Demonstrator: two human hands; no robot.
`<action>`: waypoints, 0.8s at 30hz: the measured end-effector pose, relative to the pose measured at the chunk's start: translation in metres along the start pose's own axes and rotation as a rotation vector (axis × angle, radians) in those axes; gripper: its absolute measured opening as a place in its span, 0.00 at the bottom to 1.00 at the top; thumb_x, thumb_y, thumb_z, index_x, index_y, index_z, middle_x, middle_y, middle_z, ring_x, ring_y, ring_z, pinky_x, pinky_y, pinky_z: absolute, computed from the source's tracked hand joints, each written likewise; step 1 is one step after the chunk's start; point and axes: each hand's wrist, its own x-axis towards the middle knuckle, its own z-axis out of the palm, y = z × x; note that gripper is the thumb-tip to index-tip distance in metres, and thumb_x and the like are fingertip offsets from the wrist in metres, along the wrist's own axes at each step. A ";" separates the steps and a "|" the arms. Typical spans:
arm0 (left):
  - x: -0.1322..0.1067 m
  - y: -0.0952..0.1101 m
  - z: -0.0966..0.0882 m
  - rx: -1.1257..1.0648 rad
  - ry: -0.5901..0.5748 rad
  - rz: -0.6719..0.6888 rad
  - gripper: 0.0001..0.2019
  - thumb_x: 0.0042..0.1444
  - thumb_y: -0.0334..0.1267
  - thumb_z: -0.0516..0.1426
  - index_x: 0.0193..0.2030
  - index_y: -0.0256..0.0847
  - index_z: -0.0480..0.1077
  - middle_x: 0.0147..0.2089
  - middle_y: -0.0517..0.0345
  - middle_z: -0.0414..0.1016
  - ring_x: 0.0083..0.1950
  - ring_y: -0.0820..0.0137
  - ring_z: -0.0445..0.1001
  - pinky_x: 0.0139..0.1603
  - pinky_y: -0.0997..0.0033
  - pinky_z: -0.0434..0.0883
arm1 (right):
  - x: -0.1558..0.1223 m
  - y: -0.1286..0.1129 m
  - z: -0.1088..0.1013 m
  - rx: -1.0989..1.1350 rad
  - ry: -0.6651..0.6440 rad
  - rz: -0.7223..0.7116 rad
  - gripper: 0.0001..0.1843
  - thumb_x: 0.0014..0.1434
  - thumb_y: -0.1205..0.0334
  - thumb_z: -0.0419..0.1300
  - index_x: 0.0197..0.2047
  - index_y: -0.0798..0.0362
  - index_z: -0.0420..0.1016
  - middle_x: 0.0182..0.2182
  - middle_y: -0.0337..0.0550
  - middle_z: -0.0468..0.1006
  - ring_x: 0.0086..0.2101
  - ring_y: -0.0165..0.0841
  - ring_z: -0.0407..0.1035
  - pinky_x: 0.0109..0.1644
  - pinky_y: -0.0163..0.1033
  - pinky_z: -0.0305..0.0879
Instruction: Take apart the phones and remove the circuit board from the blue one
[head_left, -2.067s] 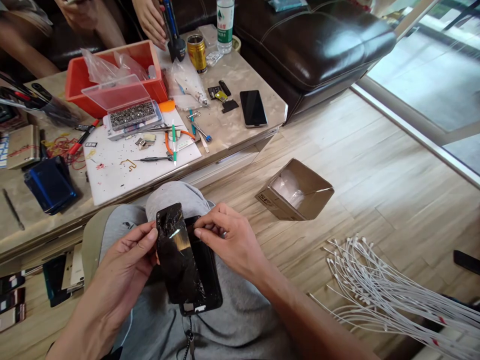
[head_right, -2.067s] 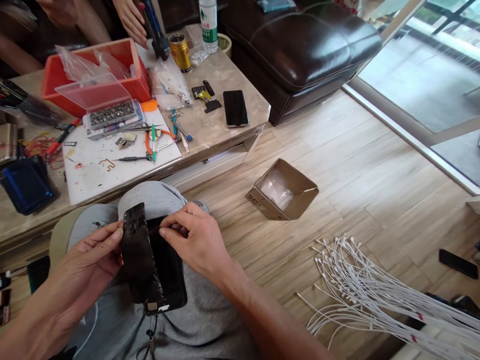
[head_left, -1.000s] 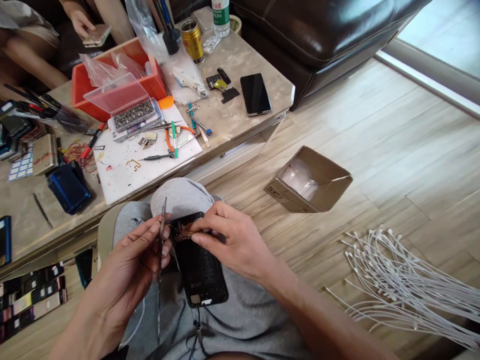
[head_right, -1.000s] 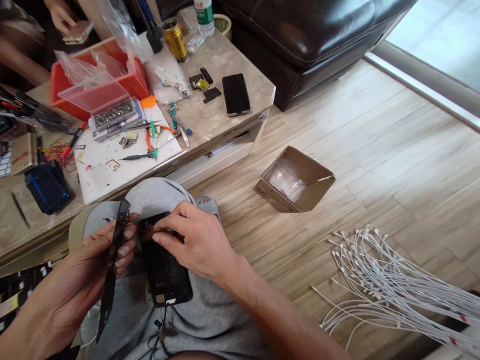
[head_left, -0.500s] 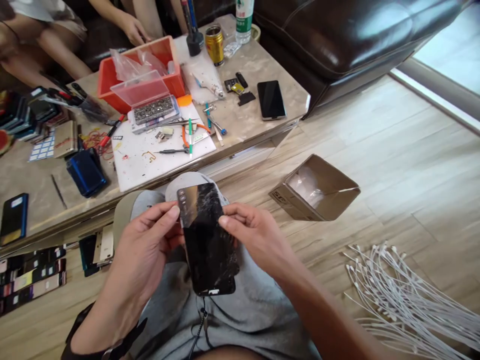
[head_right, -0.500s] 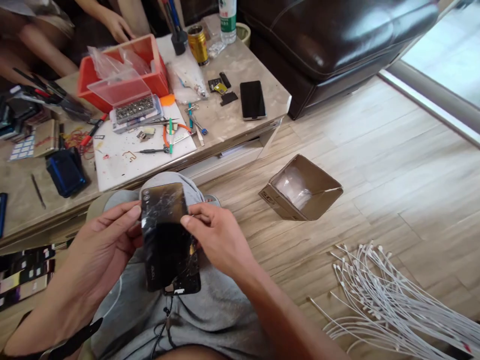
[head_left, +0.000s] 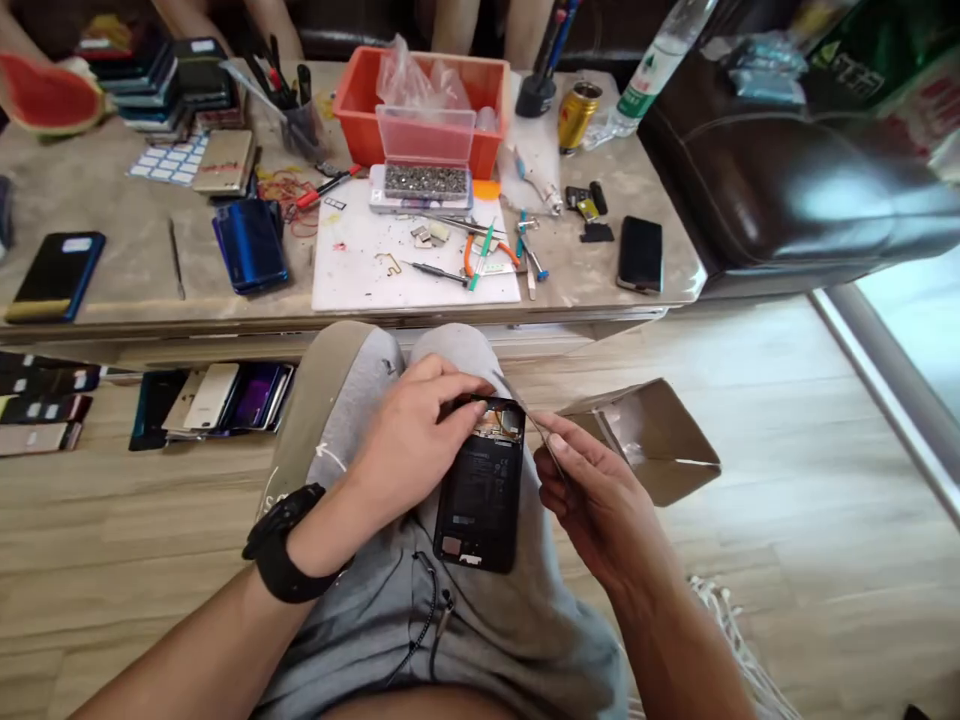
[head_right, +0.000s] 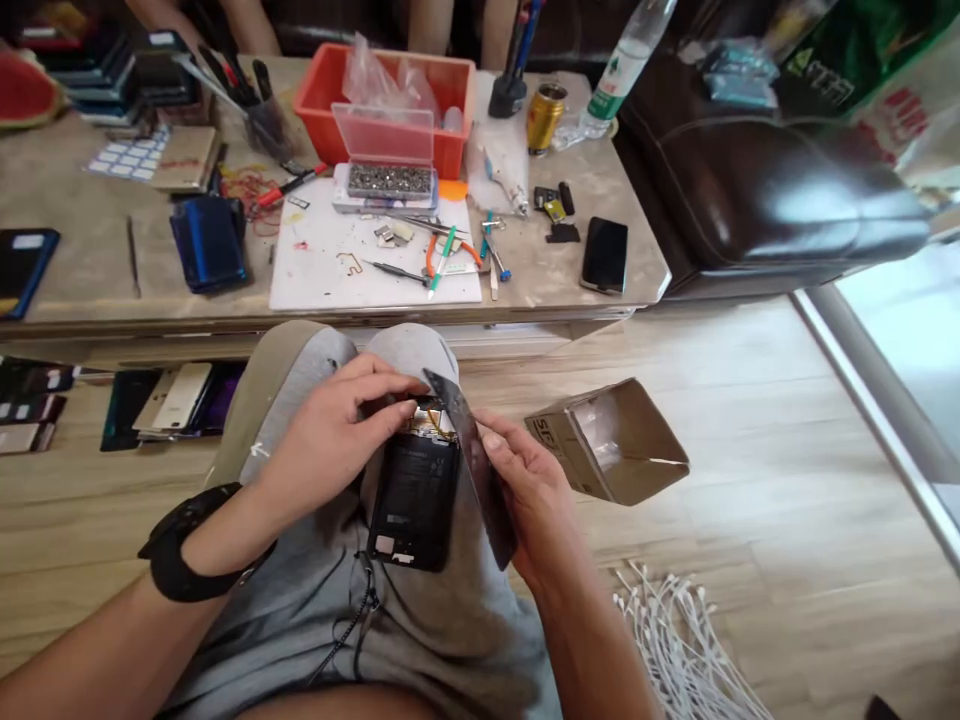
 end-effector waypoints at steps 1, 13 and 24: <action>-0.001 -0.002 0.000 -0.009 -0.011 -0.002 0.12 0.64 0.30 0.57 0.48 0.41 0.82 0.44 0.54 0.78 0.49 0.63 0.76 0.53 0.61 0.70 | 0.000 0.001 0.001 -0.006 0.021 0.010 0.25 0.45 0.52 0.79 0.46 0.50 0.84 0.19 0.29 0.67 0.19 0.24 0.55 0.20 0.29 0.53; -0.008 -0.016 0.010 -0.149 0.053 -0.071 0.06 0.64 0.33 0.62 0.36 0.41 0.80 0.38 0.59 0.74 0.44 0.66 0.76 0.47 0.64 0.71 | 0.000 0.016 0.012 -0.204 0.161 -0.182 0.25 0.50 0.51 0.78 0.49 0.47 0.81 0.28 0.35 0.79 0.25 0.28 0.69 0.28 0.32 0.67; -0.029 -0.019 0.014 -0.098 0.003 -0.095 0.09 0.63 0.32 0.59 0.31 0.41 0.76 0.37 0.58 0.70 0.41 0.65 0.75 0.47 0.61 0.73 | -0.019 0.031 0.005 -0.306 0.230 -0.245 0.23 0.57 0.52 0.75 0.55 0.43 0.80 0.36 0.38 0.83 0.31 0.29 0.75 0.34 0.31 0.73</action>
